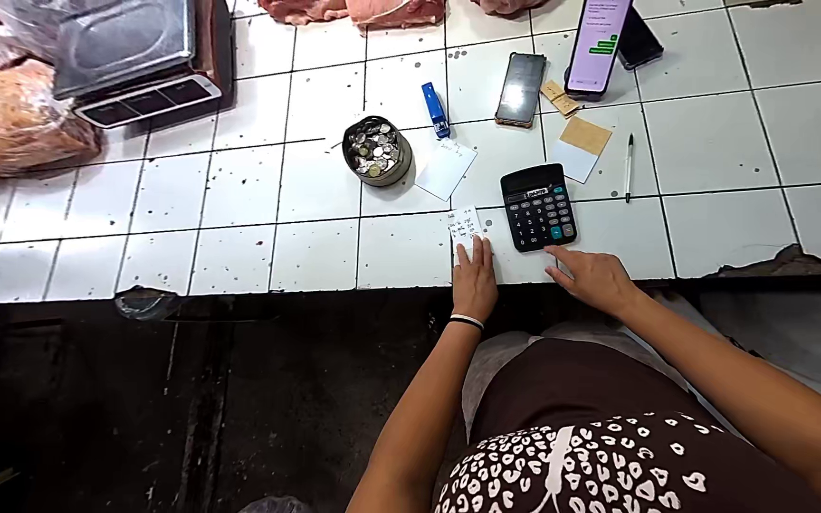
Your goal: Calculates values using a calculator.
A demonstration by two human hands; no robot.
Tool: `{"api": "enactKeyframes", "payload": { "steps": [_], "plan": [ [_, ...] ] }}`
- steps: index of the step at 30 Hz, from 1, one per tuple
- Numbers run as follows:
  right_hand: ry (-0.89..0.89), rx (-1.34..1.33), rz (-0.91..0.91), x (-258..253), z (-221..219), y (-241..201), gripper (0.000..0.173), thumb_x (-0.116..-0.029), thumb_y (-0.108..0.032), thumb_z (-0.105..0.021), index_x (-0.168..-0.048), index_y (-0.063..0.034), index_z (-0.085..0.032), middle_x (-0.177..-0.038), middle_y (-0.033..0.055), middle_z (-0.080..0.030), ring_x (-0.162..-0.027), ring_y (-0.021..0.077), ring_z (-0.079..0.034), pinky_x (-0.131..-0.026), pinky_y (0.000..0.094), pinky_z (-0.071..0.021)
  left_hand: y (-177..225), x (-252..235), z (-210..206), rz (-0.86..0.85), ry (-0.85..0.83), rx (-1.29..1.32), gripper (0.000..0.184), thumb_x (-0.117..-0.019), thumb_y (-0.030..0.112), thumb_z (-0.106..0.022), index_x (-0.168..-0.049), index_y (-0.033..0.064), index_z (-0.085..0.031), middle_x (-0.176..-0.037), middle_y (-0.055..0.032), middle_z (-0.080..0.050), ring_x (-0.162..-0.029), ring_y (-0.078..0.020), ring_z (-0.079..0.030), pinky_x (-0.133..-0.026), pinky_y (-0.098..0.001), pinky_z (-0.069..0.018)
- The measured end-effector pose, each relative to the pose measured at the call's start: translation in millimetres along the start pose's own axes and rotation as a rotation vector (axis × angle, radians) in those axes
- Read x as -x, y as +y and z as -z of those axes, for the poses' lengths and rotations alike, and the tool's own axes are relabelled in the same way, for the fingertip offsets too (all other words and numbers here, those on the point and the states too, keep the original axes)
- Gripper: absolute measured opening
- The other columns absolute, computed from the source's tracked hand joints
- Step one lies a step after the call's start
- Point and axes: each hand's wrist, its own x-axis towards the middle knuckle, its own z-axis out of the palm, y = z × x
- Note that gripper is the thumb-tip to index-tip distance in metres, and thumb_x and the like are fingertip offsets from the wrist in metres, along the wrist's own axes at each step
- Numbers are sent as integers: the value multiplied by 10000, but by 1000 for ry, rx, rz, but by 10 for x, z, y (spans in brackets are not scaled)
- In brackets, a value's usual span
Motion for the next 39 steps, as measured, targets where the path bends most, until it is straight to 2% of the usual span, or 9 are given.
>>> {"api": "enactKeyframes", "payload": {
  "steps": [5, 8, 11, 15, 20, 25, 32, 36, 39],
  "plan": [
    [-228, 31, -69, 15, 81, -71, 500, -1097, -436, -429, -1492, -149, -539, -1180, 219, -715, -1075, 432, -691, -894, 618, -514, -2, 33, 36, 15, 29, 70, 773, -955, 23, -551, -1643, 114, -212, -1723, -99, -132, -1554, -404, -183, -1103, -561, -376],
    [-140, 1, -50, -47, 108, -52, 514, -1084, -451, -472, -1504, -162, -536, -1125, 210, -727, -1018, 420, -699, -865, 604, -523, -13, 32, 11, 9, 42, 79, 790, -945, 27, -566, -1645, 125, -211, -1722, -96, -139, -1555, -400, -183, -1105, -577, -368],
    [-6, -18, -45, -153, 112, -16, 565, -1067, -429, -529, -1577, -206, -429, -1070, 210, -727, -934, 431, -709, -789, 604, -542, -14, 24, 1, 12, 44, 69, 799, -944, 30, -567, -1647, 133, -202, -1723, -89, -137, -1554, -394, -188, -1095, -576, -375],
    [-36, 8, -80, -251, 169, -105, 623, -1070, -434, -521, -1629, -245, -320, -1148, 209, -718, -986, 431, -706, -812, 605, -542, -12, 19, 5, 19, 43, 74, 816, -933, 22, -579, -1648, 139, -204, -1724, -77, -138, -1558, -382, -186, -1096, -573, -374],
    [-14, -11, -30, -308, 111, -259, 618, -1068, -457, -512, -1625, -264, -327, -1107, 193, -722, -961, 415, -706, -798, 588, -544, -13, 27, 16, 21, 40, 70, 810, -928, 12, -574, -1645, 137, -216, -1722, -78, -150, -1556, -380, -196, -1105, -571, -369],
    [8, -1, -71, -336, 121, -227, 542, -1065, -480, -503, -1513, -175, -496, -1065, 194, -733, -960, 422, -712, -782, 598, -548, -7, 28, 44, 23, 34, 75, 804, -924, 8, -571, -1641, 128, -228, -1719, -83, -160, -1550, -395, -205, -1102, -577, -372],
    [-66, 3, -46, -437, 72, -319, 537, -1068, -491, -485, -1556, -267, -456, -1124, 189, -721, -995, 409, -702, -819, 594, -538, 10, 22, 56, 30, 23, 35, 802, -929, 20, -567, -1643, 123, -216, -1720, -85, -154, -1546, -385, -226, -1106, -571, -373],
    [26, -23, -74, -489, 94, -287, 594, -1052, -520, -506, -1535, -175, -470, -1085, 188, -731, -972, 405, -716, -797, 588, -554, -6, 31, 80, 21, 18, 31, 780, -938, 22, -550, -1640, 118, -226, -1719, -80, -164, -1547, -383, -227, -1119, -567, -360],
    [-5, -18, -85, -474, 151, -266, 585, -1055, -515, -503, -1533, -177, -483, -1098, 192, -734, -994, 411, -710, -817, 595, -544, 8, 34, 78, 25, 23, 16, 775, -937, 19, -547, -1639, 116, -233, -1716, -77, -175, -1542, -377, -244, -1114, -561, -365]
  ]
}}
